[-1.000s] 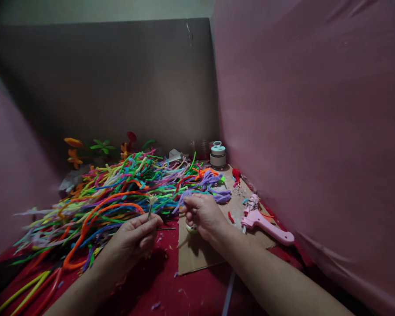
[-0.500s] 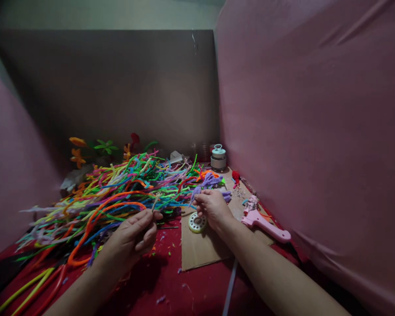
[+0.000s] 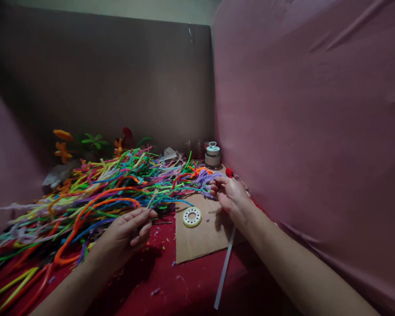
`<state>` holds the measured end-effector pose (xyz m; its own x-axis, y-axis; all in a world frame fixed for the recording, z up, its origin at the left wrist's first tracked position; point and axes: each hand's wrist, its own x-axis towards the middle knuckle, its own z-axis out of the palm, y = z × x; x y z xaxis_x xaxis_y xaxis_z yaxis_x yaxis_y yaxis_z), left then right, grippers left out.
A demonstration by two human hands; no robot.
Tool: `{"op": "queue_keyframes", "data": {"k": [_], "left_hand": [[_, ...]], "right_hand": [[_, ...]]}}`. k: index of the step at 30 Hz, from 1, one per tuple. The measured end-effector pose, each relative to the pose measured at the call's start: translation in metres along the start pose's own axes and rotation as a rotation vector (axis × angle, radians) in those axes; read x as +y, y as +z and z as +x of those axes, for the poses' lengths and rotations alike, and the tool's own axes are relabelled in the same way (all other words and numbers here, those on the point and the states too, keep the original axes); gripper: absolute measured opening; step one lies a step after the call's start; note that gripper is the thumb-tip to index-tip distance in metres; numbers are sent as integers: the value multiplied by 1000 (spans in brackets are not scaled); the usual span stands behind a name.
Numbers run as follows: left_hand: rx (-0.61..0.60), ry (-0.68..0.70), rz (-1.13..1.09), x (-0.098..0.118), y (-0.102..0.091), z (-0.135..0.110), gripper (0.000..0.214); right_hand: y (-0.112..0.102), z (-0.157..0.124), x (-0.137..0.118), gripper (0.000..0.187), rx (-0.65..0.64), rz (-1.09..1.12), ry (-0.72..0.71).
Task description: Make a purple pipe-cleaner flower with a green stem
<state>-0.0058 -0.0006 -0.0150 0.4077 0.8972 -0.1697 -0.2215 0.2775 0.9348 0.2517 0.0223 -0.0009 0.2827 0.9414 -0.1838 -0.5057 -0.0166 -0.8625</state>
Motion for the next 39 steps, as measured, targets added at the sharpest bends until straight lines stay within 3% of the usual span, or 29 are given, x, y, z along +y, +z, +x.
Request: {"op": "queue_keyframes", "data": {"k": [7,13,18,22,28,35,37,39], "left_hand": [[13,-10,-12,0,-4,-1,22],[30,-21,-30,2,-1,-4,23],[42,-33,8,0,-1,-3,25],[33,-38,15,-2,-4,-1,25],[46,-44,14,-2,-2,-1,23],[42,-23,-8,-1,-3,-1,23],[27,3,-23,-2,-5,0,22],[31,43,-22,-1,-4,0,21]], "right_hand": [[4,-7,25,17,-75,-144,71],[6,4,-7,13,-79,-385,-34],[11,48,-36,7,65,-755,-290],[10,66,-29,22,47,-1170,-287],[2,55,-8,21,-25,-1527,-287],[2,43,-35,15,-181,-1526,-336],[3,35,-43,10,-292,-1402,-326],[7,22,-45,17,-468,-1145,-264]]}}
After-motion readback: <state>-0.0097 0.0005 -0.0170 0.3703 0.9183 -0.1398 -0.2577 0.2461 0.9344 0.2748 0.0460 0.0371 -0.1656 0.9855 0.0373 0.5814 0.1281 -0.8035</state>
